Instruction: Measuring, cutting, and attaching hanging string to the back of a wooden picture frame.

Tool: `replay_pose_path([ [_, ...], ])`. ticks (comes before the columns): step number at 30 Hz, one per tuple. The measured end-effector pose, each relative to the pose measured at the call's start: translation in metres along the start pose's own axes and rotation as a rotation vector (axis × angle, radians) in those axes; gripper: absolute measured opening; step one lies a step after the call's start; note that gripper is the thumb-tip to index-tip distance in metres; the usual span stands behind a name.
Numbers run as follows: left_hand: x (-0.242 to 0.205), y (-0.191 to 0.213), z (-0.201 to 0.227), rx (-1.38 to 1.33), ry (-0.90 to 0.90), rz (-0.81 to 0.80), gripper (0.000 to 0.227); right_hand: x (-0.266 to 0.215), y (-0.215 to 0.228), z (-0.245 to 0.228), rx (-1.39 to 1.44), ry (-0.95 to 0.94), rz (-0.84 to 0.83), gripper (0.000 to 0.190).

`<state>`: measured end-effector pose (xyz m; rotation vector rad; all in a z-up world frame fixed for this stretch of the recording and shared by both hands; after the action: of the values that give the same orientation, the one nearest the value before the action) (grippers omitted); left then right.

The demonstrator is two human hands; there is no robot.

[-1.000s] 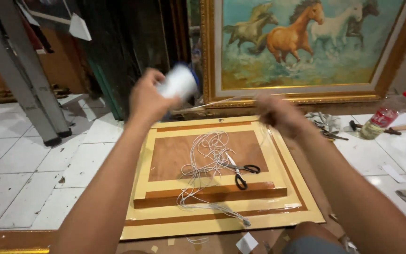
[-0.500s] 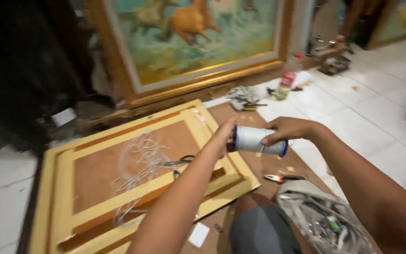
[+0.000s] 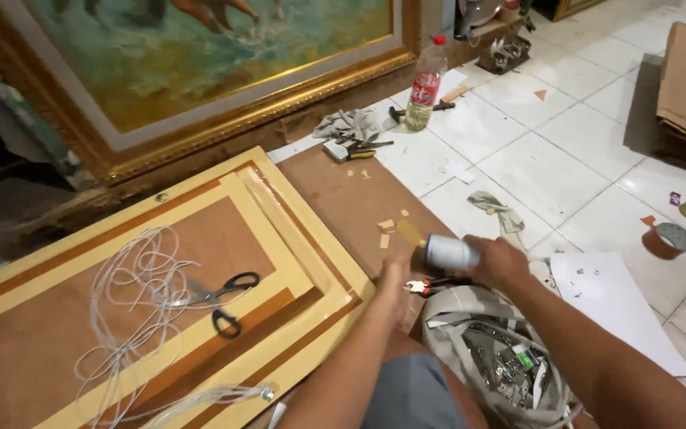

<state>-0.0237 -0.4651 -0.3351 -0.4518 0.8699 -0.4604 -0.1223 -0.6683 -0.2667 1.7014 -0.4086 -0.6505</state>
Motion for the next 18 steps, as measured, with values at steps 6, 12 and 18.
replay_pose_path([
  [6, 0.124, 0.011, -0.16, 0.86, -0.016, 0.249, 0.086, -0.019, 0.018, -0.011, -0.108, 0.011, -0.131, 0.087],
  [12, -0.126, -0.087, -0.101, 1.142, 0.019, 0.171, 0.114, -0.036, -0.001, 0.072, -0.167, 0.124, -0.308, 0.094],
  [18, -0.127, -0.087, -0.129, 1.243, 0.397, -0.32, 0.101, -0.06, -0.021, 0.138, -0.342, 0.033, -0.636, 0.096],
])
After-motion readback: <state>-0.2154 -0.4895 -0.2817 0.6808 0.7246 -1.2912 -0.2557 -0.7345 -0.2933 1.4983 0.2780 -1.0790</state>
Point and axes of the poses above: each hand's wrist, its own x-axis towards the middle knuckle, its own y-axis out of the back of the hand, z = x × y, the point moved 5 cm from there along x, towards the middle knuckle, and after that the axes turned 3 degrees about z, right-handed, at the moved point
